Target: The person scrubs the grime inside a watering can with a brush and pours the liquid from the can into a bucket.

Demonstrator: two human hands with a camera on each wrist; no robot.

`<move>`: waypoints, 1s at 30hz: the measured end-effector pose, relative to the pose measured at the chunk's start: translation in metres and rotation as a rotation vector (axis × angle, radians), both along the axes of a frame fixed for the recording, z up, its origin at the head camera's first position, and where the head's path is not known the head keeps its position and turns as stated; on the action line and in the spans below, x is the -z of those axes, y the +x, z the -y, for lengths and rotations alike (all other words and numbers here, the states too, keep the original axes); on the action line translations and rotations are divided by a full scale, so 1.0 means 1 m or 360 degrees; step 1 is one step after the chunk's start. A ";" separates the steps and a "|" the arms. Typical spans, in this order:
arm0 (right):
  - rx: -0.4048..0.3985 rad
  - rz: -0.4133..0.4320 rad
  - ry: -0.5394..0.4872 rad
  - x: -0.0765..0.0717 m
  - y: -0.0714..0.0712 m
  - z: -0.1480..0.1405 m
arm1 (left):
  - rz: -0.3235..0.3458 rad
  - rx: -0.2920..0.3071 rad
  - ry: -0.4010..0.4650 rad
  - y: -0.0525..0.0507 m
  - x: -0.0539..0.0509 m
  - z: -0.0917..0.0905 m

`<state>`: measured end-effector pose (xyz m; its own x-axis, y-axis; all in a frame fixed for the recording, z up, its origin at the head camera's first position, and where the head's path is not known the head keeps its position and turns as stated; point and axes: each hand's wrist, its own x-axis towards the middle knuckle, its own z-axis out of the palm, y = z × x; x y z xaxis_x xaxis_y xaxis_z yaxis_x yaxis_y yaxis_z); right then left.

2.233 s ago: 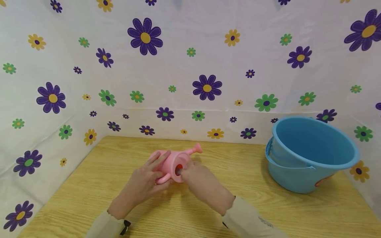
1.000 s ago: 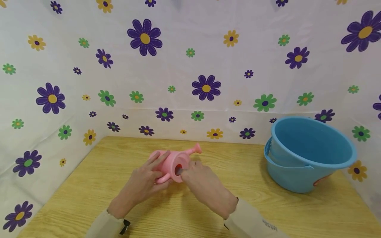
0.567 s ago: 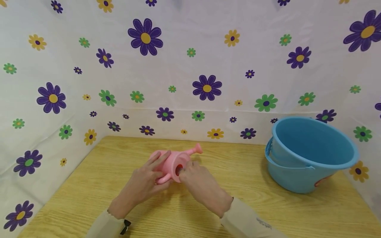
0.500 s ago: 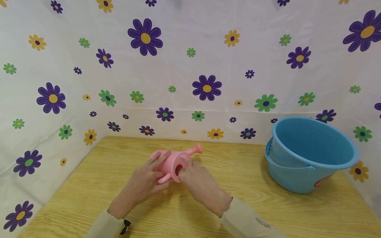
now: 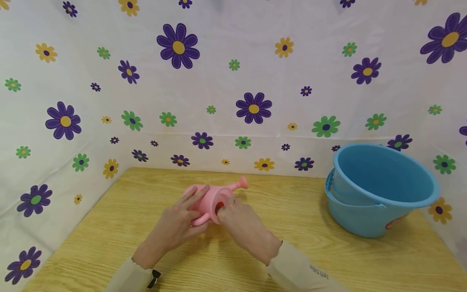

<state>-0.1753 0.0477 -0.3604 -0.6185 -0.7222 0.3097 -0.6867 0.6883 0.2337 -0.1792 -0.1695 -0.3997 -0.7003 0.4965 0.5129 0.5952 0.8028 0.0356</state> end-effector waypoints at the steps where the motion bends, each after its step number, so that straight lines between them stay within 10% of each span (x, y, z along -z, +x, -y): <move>1: -0.0001 -0.0002 0.0000 0.000 0.000 0.000 | 0.0002 0.0006 0.0004 0.000 0.000 0.000; 18: -0.0013 0.0423 -0.0197 -0.020 0.003 -0.013 | -0.0041 0.0051 0.0004 -0.001 0.001 0.000; 30: -0.0041 0.0443 -0.0197 -0.028 0.003 -0.019 | -0.0031 0.0021 -0.0004 -0.001 0.000 0.001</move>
<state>-0.1724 0.0672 -0.3321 -0.6738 -0.7063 0.2173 -0.7304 0.6812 -0.0507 -0.1803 -0.1704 -0.4000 -0.6836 0.5067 0.5252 0.6062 0.7950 0.0221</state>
